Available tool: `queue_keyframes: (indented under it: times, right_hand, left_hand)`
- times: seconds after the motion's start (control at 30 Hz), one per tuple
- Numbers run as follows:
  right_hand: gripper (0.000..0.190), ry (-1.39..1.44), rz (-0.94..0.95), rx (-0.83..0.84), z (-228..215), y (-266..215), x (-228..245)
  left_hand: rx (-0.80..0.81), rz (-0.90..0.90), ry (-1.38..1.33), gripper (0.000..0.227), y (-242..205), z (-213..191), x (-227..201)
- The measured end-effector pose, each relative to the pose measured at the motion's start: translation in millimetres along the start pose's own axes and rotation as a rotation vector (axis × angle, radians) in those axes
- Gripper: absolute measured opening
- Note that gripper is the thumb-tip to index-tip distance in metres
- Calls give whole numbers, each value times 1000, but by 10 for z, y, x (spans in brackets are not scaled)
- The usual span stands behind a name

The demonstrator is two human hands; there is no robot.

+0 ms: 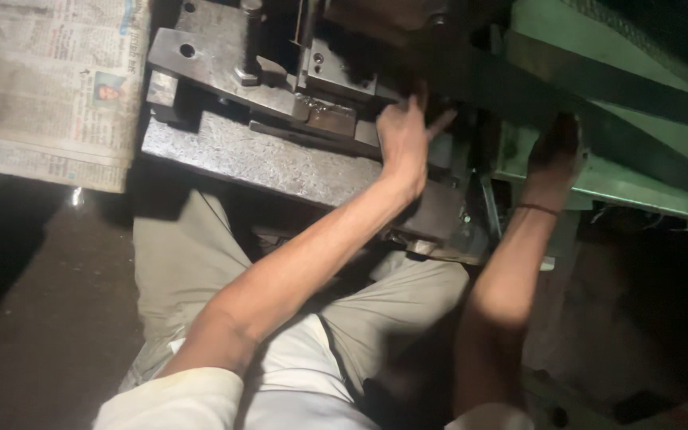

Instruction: The person sits on the floor and operates a manual metalworking machine. They feed a long metal strip into the machine and pull it through while turning a crank with their left hand. The person handles the metal strip with both hands to guide it through the mechanism.

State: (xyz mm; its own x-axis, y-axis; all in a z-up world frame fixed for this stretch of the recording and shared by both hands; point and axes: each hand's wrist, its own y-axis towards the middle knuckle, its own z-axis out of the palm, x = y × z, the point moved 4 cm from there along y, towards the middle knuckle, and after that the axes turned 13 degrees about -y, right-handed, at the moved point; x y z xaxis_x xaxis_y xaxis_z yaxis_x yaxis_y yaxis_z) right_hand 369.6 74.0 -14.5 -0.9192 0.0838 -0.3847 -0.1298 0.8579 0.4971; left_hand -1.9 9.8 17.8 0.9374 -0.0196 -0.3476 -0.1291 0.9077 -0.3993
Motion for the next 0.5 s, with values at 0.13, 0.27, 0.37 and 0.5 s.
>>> queue_keyframes:
  times: [0.13, 0.27, 0.37, 0.5]
  right_hand:
    - [40, -77, 26, 133, -264, 56, 169]
    - [40, 24, 142, 184, -235, -46, 178]
    - [42, 951, 233, 56, 119, 98, 64]
    - [46, 613, 91, -1, 134, -42, 59]
  left_hand:
    - [701, -145, 470, 56, -1011, -96, -760]
    - [1020, -578, 1041, 35, -1450, -657, -2335]
    - [548, 147, 605, 19, -1042, -639, -3485]
    - [318, 438, 1006, 32, 81, -398, -3462]
